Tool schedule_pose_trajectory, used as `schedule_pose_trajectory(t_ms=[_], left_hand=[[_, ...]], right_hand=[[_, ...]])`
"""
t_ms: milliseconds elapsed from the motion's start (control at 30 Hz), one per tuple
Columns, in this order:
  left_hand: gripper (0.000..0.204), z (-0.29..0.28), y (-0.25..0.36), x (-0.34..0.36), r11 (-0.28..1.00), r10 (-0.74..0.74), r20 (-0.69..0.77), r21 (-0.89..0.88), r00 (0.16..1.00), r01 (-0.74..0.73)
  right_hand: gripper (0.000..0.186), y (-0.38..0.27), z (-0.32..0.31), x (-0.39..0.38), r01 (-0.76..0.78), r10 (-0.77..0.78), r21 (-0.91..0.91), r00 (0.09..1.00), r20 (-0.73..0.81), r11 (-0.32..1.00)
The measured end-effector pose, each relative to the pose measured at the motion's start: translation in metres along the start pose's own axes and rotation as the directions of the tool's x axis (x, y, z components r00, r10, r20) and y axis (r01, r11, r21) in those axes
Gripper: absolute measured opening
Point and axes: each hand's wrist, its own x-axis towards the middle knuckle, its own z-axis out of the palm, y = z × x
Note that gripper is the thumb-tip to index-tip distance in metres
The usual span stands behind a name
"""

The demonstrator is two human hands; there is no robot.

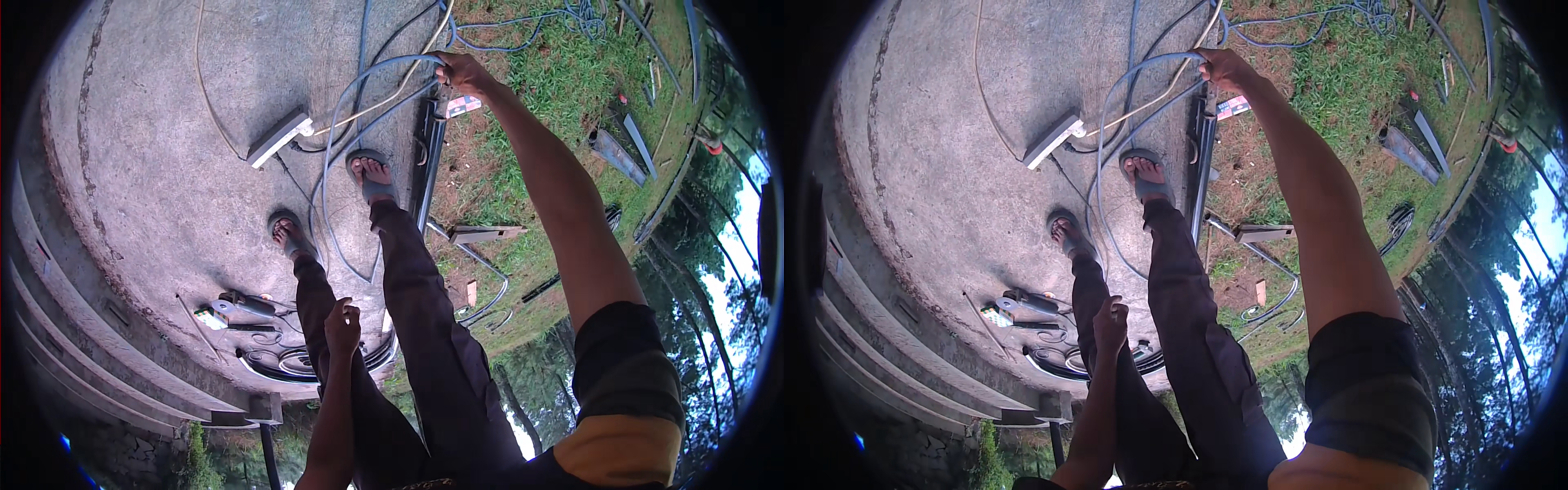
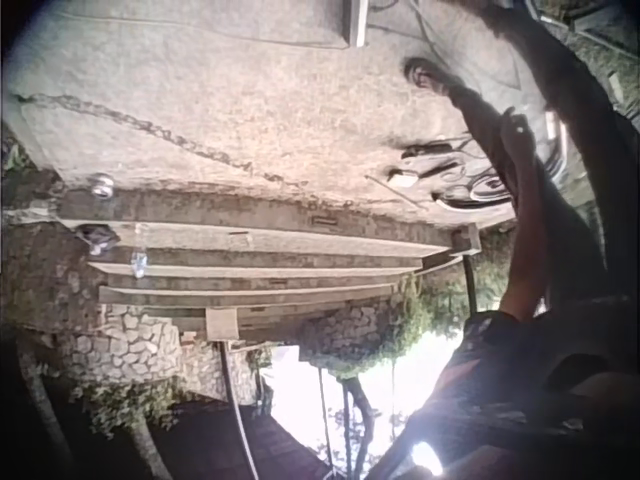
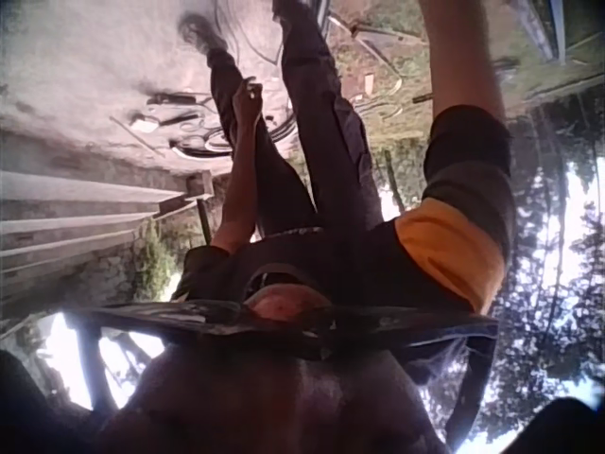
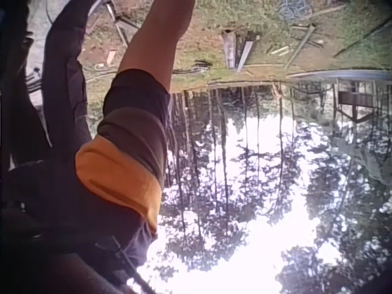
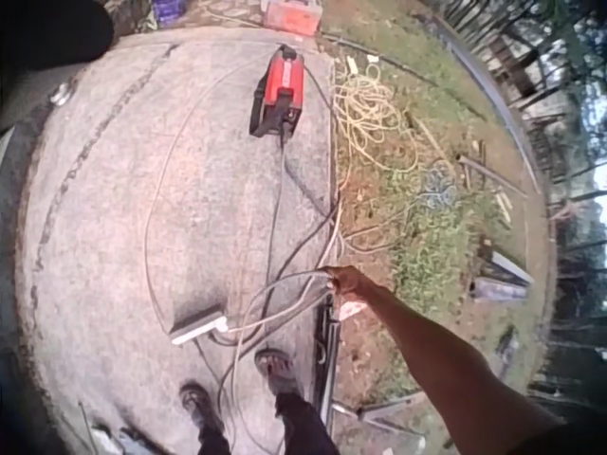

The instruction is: The person uses an angle grinder to cut a piece of curved metal rod, then picks up a scroll-shaped metal piece and welds it to the end of a long black pipe using a stick welder.

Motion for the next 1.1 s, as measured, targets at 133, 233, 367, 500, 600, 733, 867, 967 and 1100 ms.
schedule_pose_trajectory(t_ms=[133, 233, 367, 500, 600, 733, 867, 967, 1100], left_hand=[[0.028, 0.004, 0.002, 0.006, 0.994, -0.057, -0.014, -0.099, 0.998, 0.055], [0.026, 0.017, -0.006, 0.016, 0.975, -0.032, -0.010, -0.219, 0.999, 0.029], [0.025, 0.018, -0.020, 0.009, 0.974, -0.064, -0.052, -0.219, 0.997, 0.051], [0.026, 0.020, -0.018, 0.006, 0.967, -0.035, -0.026, -0.253, 0.999, 0.027], [0.026, 0.019, -0.017, 0.002, 0.971, -0.029, -0.049, -0.240, 0.998, 0.016], [0.027, 0.022, 0.005, -0.002, 0.956, 0.037, -0.074, -0.287, 0.997, -0.057], [0.028, 0.026, 0.029, -0.017, 0.918, 0.058, -0.114, -0.385, 0.992, -0.098], [0.027, 0.027, 0.044, -0.030, 0.892, 0.046, -0.113, -0.443, 0.993, -0.091], [0.026, 0.023, 0.050, -0.045, 0.869, 0.075, -0.151, -0.475, 0.986, -0.139]], right_hand=[[0.053, 0.004, 0.008, 0.017, -0.086, 0.089, 0.096, 0.996, -0.019, 0.992], [0.081, 0.025, -0.008, 0.014, -0.199, 0.158, -0.467, 0.979, -0.127, 0.861], [0.090, 0.025, 0.065, -0.001, -0.466, 0.451, -0.763, 0.855, -0.257, 0.448], [0.048, 0.043, 0.113, -0.055, -0.583, 0.269, -0.663, 0.810, -0.522, 0.469], [0.051, 0.010, 0.148, -0.099, -0.525, 0.382, -0.526, 0.850, -0.362, 0.669], [0.051, 0.015, 0.188, -0.152, -0.373, 0.310, -0.406, 0.926, -0.214, 0.834], [0.048, -0.017, 0.209, -0.174, -0.319, 0.261, -0.395, 0.946, -0.193, 0.862], [0.047, -0.049, 0.213, -0.185, -0.278, 0.210, -0.374, 0.954, -0.212, 0.885], [0.047, -0.087, 0.211, -0.205, -0.212, 0.131, -0.389, 0.965, -0.225, 0.896]])
